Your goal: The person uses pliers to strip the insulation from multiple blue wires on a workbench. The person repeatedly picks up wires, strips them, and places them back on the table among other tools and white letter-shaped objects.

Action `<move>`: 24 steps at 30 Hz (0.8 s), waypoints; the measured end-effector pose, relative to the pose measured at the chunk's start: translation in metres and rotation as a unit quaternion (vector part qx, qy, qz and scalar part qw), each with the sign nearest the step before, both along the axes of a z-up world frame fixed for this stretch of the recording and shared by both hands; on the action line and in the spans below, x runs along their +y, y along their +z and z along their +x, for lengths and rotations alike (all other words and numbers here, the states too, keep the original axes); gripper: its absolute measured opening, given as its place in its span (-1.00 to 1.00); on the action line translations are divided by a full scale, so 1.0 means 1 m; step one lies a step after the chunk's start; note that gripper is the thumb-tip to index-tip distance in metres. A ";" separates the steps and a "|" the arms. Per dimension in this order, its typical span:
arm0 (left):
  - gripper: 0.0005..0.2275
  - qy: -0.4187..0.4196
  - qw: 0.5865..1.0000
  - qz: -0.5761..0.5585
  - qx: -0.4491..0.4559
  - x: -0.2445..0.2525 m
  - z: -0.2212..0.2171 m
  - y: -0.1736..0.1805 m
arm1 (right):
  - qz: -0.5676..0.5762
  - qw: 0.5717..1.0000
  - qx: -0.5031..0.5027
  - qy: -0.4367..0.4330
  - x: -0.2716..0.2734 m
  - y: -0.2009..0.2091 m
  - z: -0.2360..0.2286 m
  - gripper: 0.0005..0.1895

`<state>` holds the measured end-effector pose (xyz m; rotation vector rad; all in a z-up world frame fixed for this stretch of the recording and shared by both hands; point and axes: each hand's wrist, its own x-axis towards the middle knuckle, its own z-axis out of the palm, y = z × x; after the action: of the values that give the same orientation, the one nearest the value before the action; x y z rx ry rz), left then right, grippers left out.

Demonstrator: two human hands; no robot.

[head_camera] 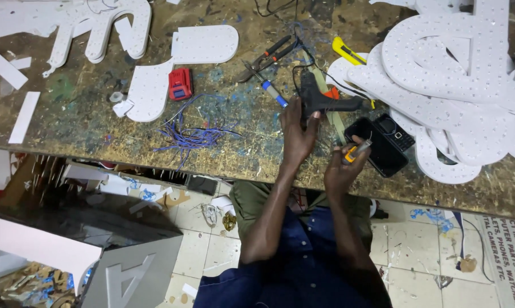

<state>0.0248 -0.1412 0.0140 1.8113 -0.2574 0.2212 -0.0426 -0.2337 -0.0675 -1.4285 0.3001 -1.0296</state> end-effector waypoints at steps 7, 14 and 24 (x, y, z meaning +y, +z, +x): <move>-0.63 0.051 0.998 -0.047 -0.011 0.044 0.000 -0.049 | -0.025 0.997 0.063 0.027 -0.003 -0.009 -0.006 -0.65; -0.88 0.105 0.989 0.027 -0.099 0.129 0.009 -0.091 | 0.150 0.984 0.068 0.071 0.001 -0.019 -0.015 -0.88; -0.66 0.073 0.950 0.252 -0.171 0.204 0.048 -0.099 | 0.047 0.964 0.115 0.235 0.050 0.018 -0.017 -0.57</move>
<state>0.0724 0.0628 -0.0850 2.2982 -0.4565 0.6242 -0.0593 -0.1835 -0.0495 -1.4434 0.1604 -0.4575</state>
